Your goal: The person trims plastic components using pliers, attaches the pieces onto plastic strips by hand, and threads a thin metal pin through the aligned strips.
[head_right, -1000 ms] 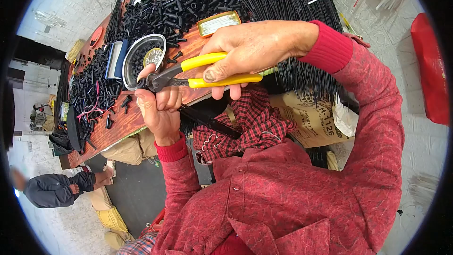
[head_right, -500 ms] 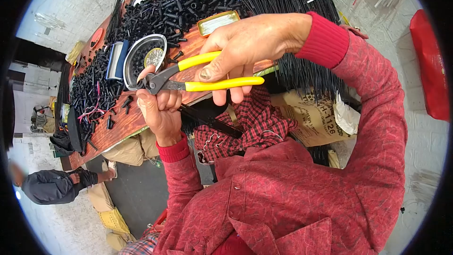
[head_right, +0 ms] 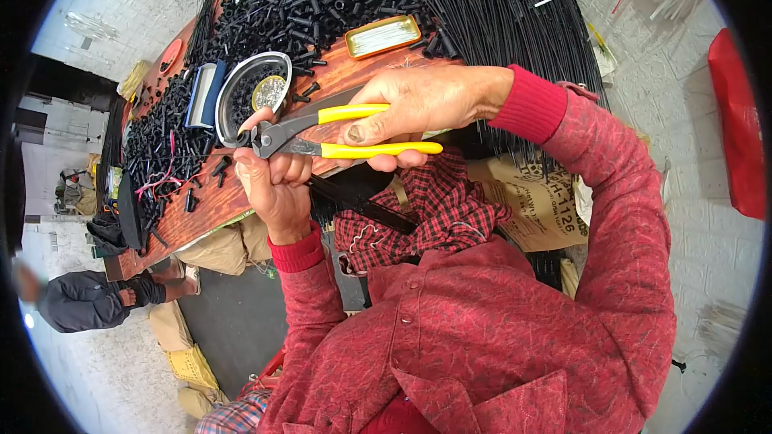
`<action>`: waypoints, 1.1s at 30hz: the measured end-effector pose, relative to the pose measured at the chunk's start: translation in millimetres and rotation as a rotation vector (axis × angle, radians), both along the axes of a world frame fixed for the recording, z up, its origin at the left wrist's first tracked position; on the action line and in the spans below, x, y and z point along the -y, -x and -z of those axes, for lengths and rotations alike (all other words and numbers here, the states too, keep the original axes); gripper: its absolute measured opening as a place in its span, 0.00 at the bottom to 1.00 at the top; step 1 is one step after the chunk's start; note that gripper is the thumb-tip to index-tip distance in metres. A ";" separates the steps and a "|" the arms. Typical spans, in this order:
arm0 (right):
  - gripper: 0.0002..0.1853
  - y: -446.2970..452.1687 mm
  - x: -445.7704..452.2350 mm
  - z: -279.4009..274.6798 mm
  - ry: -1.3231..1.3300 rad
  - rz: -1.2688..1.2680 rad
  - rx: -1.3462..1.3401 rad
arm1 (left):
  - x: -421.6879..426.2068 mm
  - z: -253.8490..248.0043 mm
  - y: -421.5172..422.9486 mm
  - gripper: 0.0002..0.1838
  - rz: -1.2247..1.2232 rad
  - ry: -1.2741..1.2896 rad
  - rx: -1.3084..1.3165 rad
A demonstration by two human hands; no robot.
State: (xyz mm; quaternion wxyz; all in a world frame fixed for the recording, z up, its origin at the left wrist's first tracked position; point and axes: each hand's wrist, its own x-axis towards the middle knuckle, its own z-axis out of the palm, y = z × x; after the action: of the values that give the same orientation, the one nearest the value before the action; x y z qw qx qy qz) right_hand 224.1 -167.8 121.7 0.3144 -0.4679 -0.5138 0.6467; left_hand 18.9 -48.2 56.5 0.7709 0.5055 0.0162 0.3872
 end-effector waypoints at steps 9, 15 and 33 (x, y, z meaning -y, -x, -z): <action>0.28 -2.2 -9.4 16.0 0.013 -0.035 -0.159 | -3.8 2.4 -0.4 0.32 0.006 0.009 0.017; 0.32 -4.1 -22.9 40.6 -0.010 -0.218 -0.292 | 2.6 -4.3 -0.9 0.30 -0.299 0.016 -0.159; 0.20 -17.5 -23.6 -0.7 -0.395 0.366 -0.009 | -18.8 12.4 21.3 0.26 -0.013 0.148 0.158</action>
State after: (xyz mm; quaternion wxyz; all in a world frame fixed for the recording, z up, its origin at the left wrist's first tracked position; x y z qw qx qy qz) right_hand 241.5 -144.2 122.4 0.5136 -0.4799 -0.5354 0.4683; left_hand -2.4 -29.5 44.1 0.8024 0.4150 -0.0130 0.4286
